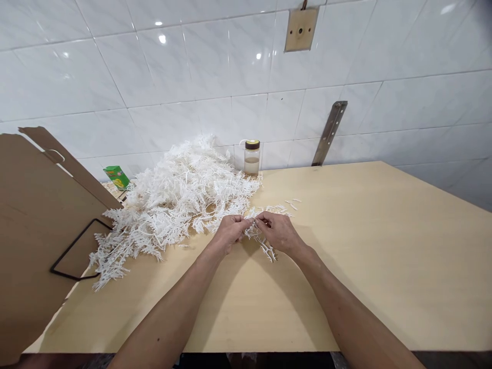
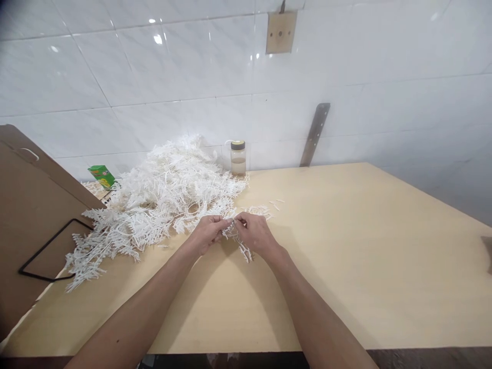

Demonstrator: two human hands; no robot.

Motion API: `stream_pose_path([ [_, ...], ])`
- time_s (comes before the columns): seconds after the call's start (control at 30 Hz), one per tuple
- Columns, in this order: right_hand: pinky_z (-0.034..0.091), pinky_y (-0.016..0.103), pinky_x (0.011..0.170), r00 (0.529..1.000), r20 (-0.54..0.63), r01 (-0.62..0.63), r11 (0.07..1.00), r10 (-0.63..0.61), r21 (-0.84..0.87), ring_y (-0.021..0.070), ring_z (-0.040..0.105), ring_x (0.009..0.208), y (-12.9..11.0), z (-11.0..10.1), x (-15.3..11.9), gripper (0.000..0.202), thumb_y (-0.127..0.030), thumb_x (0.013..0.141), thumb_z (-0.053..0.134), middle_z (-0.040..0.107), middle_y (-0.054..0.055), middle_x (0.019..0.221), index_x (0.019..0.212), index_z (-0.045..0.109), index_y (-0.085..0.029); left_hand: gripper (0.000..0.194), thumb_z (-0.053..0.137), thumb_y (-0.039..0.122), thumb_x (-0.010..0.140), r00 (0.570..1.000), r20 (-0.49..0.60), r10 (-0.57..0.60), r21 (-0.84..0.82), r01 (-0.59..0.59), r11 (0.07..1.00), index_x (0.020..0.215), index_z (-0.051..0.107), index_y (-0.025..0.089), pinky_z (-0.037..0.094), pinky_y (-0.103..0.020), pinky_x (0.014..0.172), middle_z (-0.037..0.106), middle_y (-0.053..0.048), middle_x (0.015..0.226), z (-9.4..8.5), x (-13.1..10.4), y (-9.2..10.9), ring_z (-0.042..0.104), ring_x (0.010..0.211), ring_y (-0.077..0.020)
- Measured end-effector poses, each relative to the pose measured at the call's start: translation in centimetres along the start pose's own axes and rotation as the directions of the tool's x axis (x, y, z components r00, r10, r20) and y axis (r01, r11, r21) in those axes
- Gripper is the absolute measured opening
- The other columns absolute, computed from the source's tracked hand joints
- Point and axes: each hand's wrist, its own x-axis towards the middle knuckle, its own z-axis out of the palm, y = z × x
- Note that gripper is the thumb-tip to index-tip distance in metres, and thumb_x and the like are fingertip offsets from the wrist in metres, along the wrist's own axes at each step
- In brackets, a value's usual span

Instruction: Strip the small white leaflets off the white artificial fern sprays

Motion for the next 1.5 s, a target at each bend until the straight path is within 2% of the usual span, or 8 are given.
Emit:
stream_pose_path([
  [0.33, 0.034, 0.027, 0.062, 0.999, -0.008, 0.027, 0.956, -0.031, -0.291, 0.0156, 0.057, 0.061, -0.1, 1.4, 0.0, 0.020, -0.021, 0.083, 0.049, 0.067, 0.003, 0.066, 0.071, 0.065, -0.020, 0.037, 0.069, 0.045, 0.067, 0.995, -0.062, 0.079, 0.140, -0.069, 0.988, 0.056, 0.047, 0.017, 0.018, -0.022, 0.046, 0.037, 0.006, 0.047, 0.3, 0.8, -1.4, 0.028, 0.046, -0.0058],
  [0.47, 0.034, 0.027, 0.060, 0.993, -0.084, -0.110, 0.937, 0.087, -0.331, 0.0163, 0.057, 0.062, 0.0, 1.3, 0.5, 0.019, -0.020, 0.081, 0.049, 0.067, 0.005, 0.066, 0.067, 0.061, -0.019, 0.037, 0.070, 0.042, 0.069, 0.991, -0.081, 0.103, 0.177, -0.087, 0.980, 0.057, 0.046, 0.017, 0.019, -0.021, 0.046, 0.036, 0.006, 0.048, 0.3, 0.8, -1.6, 0.030, 0.046, -0.0059],
  [0.6, 0.039, 0.027, 0.059, 0.935, -0.219, -0.320, 0.928, 0.278, -0.189, 0.0146, 0.057, 0.052, 1.3, -1.2, 0.9, 0.018, -0.023, 0.081, 0.049, 0.068, 0.004, 0.068, 0.068, 0.061, -0.019, 0.038, 0.072, 0.047, 0.067, 0.995, -0.016, 0.097, 0.105, -0.095, 0.990, 0.061, 0.050, 0.017, 0.024, -0.020, 0.045, 0.041, 0.005, 0.051, 0.3, 0.5, -1.2, 0.035, 0.045, -0.0061],
  [0.73, 0.046, 0.031, 0.060, 0.890, -0.315, -0.344, 0.939, 0.331, 0.013, 0.0113, 0.052, 0.038, 2.8, -3.1, 0.9, 0.023, -0.037, 0.083, 0.051, 0.069, 0.003, 0.070, 0.076, 0.063, -0.019, 0.041, 0.072, 0.048, 0.066, 0.998, 0.051, 0.040, 0.048, -0.043, 0.998, 0.059, 0.045, 0.018, 0.019, -0.020, 0.043, 0.033, 0.008, 0.048, 0.2, 0.1, -0.7, 0.026, 0.041, -0.0039],
  [0.87, 0.048, 0.032, 0.061, 0.881, -0.352, -0.329, 0.944, 0.315, 0.021, 0.0136, 0.057, 0.047, 2.7, -3.1, 0.7, 0.020, -0.038, 0.076, 0.060, 0.071, 0.005, 0.080, 0.081, 0.063, -0.018, 0.038, 0.073, 0.040, 0.065, 0.999, 0.049, 0.010, 0.014, -0.011, 1.000, 0.057, 0.042, 0.019, 0.015, -0.021, 0.043, 0.031, 0.009, 0.046, 0.1, 0.2, -0.5, 0.025, 0.040, -0.0036],
  [1.1, 0.047, 0.029, 0.070, 0.993, -0.107, -0.043, 0.998, 0.048, 0.053, 0.0178, 0.065, 0.071, -0.8, -1.7, 0.1, 0.022, -0.038, 0.083, 0.058, 0.074, 0.003, 0.081, 0.081, 0.073, -0.022, 0.039, 0.072, 0.044, 0.066, 1.000, -0.016, -0.015, 0.028, 0.016, 0.999, 0.057, 0.043, 0.020, 0.010, -0.023, 0.040, 0.032, 0.008, 0.043, 0.2, 0.3, -0.3, 0.024, 0.037, -0.0044],
  [1.27, 0.044, 0.028, 0.070, 0.999, 0.032, -0.028, 0.997, 0.030, -0.071, 0.0167, 0.063, 0.068, -1.1, -0.4, 0.1, 0.020, -0.033, 0.084, 0.057, 0.074, 0.000, 0.077, 0.078, 0.074, -0.023, 0.037, 0.072, 0.042, 0.067, 0.999, -0.043, -0.024, 0.002, 0.024, 1.000, 0.057, 0.045, 0.019, 0.010, -0.023, 0.040, 0.030, 0.009, 0.043, 0.2, 0.3, -0.1, 0.023, 0.037, -0.0038],
  [1.5, 0.044, 0.028, 0.069, 0.999, 0.033, -0.025, 0.996, 0.028, -0.088, 0.0175, 0.065, 0.071, -0.8, 0.2, 0.0, 0.021, -0.031, 0.085, 0.054, 0.074, 0.002, 0.079, 0.078, 0.073, -0.024, 0.037, 0.072, 0.041, 0.067, 0.997, -0.069, -0.017, 0.025, 0.019, 1.000, 0.057, 0.043, 0.019, 0.011, -0.022, 0.039, 0.033, 0.008, 0.044, 0.3, 0.2, -0.2, 0.025, 0.037, -0.0037],
])
